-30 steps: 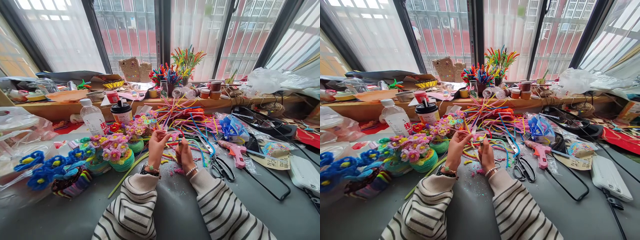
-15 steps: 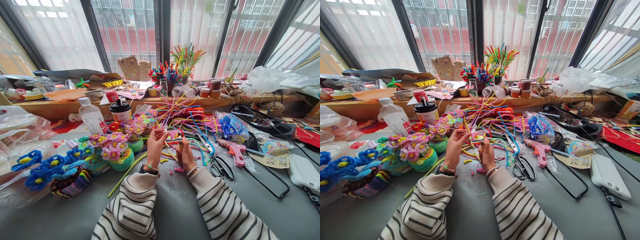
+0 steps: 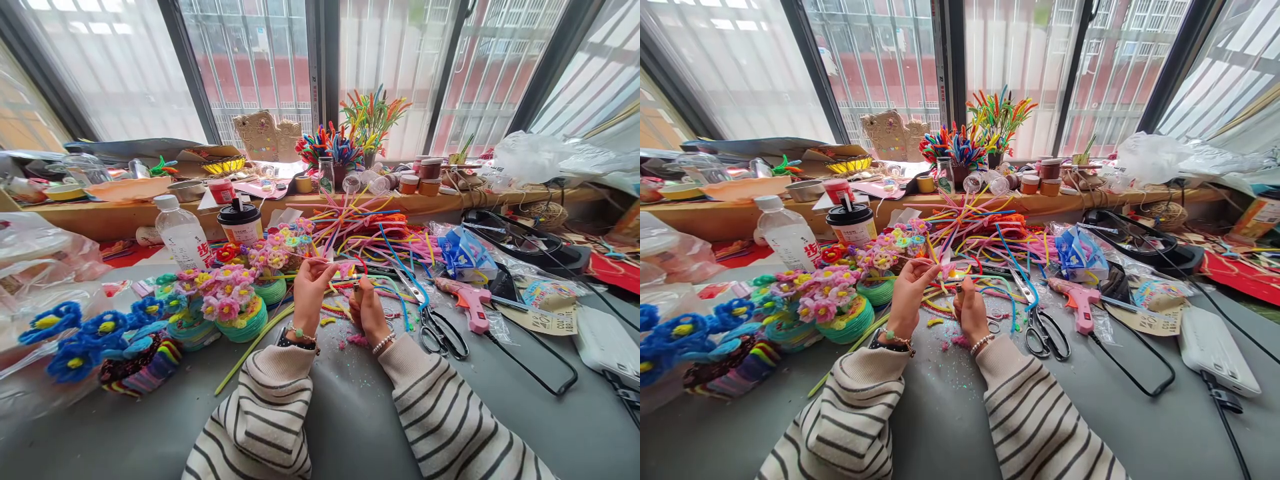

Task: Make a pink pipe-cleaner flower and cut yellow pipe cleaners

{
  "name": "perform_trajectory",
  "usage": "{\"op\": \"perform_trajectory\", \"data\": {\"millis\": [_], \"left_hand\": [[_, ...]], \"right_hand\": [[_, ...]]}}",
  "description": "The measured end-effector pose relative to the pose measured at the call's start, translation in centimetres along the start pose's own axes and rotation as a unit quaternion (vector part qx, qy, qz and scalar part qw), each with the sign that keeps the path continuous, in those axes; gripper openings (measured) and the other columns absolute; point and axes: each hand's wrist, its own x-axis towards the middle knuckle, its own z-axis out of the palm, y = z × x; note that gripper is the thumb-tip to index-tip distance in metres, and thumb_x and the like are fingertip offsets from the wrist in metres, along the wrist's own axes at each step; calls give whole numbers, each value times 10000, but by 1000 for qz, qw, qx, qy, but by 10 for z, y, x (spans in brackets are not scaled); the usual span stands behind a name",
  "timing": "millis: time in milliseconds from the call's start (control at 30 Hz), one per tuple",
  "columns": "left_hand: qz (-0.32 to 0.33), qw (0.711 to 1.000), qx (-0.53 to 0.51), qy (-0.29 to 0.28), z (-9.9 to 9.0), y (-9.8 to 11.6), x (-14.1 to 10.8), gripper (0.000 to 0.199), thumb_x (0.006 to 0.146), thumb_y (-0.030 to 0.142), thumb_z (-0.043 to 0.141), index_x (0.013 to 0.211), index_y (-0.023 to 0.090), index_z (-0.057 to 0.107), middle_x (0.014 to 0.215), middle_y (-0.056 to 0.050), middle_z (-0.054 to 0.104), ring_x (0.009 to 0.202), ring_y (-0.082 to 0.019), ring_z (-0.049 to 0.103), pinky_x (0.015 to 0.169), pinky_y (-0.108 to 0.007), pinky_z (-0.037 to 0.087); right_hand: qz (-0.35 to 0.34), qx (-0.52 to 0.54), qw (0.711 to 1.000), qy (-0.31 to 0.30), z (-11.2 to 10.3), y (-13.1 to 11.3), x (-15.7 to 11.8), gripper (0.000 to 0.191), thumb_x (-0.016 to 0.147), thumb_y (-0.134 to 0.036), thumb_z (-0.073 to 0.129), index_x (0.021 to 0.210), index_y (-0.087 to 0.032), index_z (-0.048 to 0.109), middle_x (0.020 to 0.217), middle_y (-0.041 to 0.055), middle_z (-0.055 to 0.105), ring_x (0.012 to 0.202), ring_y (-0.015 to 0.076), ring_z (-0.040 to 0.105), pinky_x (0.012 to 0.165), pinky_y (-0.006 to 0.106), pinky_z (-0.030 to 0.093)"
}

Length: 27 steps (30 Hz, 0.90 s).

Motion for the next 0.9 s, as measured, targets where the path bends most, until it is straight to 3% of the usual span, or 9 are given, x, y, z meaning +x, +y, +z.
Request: {"op": "perform_trajectory", "data": {"millis": [900], "left_hand": [[-6,1000,-5,10,2,3,0,232,563,236,655,715,159,498,651,35,564,607,-74,530,563,-183,391]], "right_hand": [[5,-12,1000,-4,0,1,-1,496,702,-572,302,380,-207,208,321,-75,158,296,47,121,310,213,58]]}}
